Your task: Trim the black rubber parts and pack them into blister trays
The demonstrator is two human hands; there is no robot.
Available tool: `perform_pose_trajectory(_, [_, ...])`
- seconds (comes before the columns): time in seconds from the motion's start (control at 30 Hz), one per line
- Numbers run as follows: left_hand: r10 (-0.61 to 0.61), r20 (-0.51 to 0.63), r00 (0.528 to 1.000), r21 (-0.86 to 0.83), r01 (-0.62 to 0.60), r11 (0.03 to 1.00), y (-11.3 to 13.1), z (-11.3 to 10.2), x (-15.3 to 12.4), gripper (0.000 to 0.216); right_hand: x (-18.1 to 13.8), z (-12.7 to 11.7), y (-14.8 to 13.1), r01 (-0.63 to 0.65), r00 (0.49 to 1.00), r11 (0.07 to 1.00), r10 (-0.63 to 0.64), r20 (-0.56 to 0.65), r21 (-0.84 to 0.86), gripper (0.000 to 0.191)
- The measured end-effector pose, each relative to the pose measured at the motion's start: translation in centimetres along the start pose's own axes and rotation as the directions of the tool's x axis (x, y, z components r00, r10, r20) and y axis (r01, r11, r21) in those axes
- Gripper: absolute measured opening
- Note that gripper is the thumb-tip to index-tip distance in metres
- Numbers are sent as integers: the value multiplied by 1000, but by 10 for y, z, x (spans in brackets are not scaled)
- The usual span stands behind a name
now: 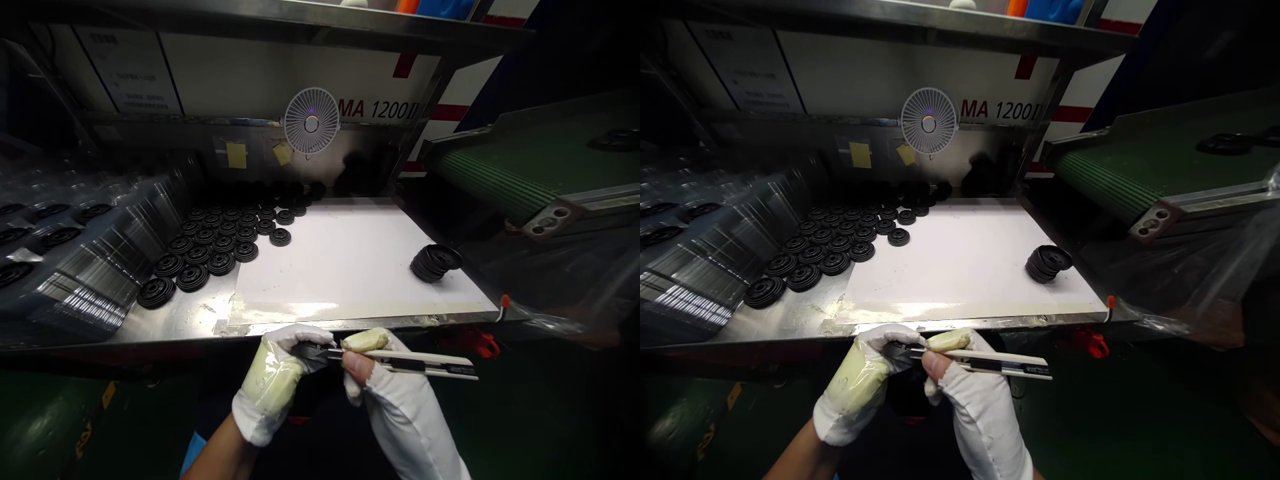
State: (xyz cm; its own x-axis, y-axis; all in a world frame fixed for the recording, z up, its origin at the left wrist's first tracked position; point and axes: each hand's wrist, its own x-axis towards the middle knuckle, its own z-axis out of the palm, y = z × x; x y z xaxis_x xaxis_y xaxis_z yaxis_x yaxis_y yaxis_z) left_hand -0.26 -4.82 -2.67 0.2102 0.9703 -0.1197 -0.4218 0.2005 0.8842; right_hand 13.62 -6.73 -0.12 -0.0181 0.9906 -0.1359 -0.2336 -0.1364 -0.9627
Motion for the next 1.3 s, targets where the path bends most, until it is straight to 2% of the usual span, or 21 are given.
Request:
perform_pose_trajectory(0.2, [-22, -4, 1000, 31, 23, 999, -2, -2, -2, 18, -2, 0, -2, -10, 1000, 1000, 9, -26, -17, 19])
perform_pose_trajectory(0.37, [-37, -5, 999, 90, 38, 995, 6, -1, -3, 24, -2, -5, -4, -88, 995, 996, 89, 44, -11, 20])
perform_pose_trajectory(0.47, [-159, 102, 982, 137, 144, 980, 14, 0, -3, 29, 6, -13, -6, -39, 995, 999, 36, 97, 23, 26])
perform_pose_trajectory(0.57, [-229, 230, 946, 181, 189, 965, 19, 1, -4, 31, 14, -21, -10, -64, 979, 998, 59, 194, 22, 29])
perform_pose_trajectory(0.7, [-273, 245, 930, 225, 219, 949, 19, 0, -4, 36, 19, -24, -14, -93, 946, 994, 103, 306, -49, 30])
perform_pose_trajectory(0.87, [-263, 311, 913, 200, 208, 958, 15, -1, -3, 36, 19, -20, -16, -132, 944, 989, 148, 296, -73, 31])
perform_pose_trajectory(1.03, [-306, 234, 923, 238, 251, 938, 16, 2, -3, 30, 17, -28, -11, -131, 939, 989, 147, 310, -75, 26])
perform_pose_trajectory(1.13, [-206, 45, 978, 324, 181, 929, 20, -5, 4, 28, 15, -44, -11, -197, 914, 977, 213, 345, -82, 24])
perform_pose_trajectory(1.2, [-16, -87, 996, 455, 54, 889, 22, -19, 16, 32, 14, -60, -14, -237, 910, 957, 280, 306, -168, 29])
perform_pose_trajectory(1.27, [260, -94, 961, 642, -141, 753, 22, -37, 34, 37, 17, -79, -22, -218, 942, 928, 281, 184, -301, 32])
perform_pose_trajectory(1.3, [383, -36, 923, 738, -234, 633, 21, -46, 44, 38, 19, -90, -28, -199, 964, 917, 247, 102, -346, 32])
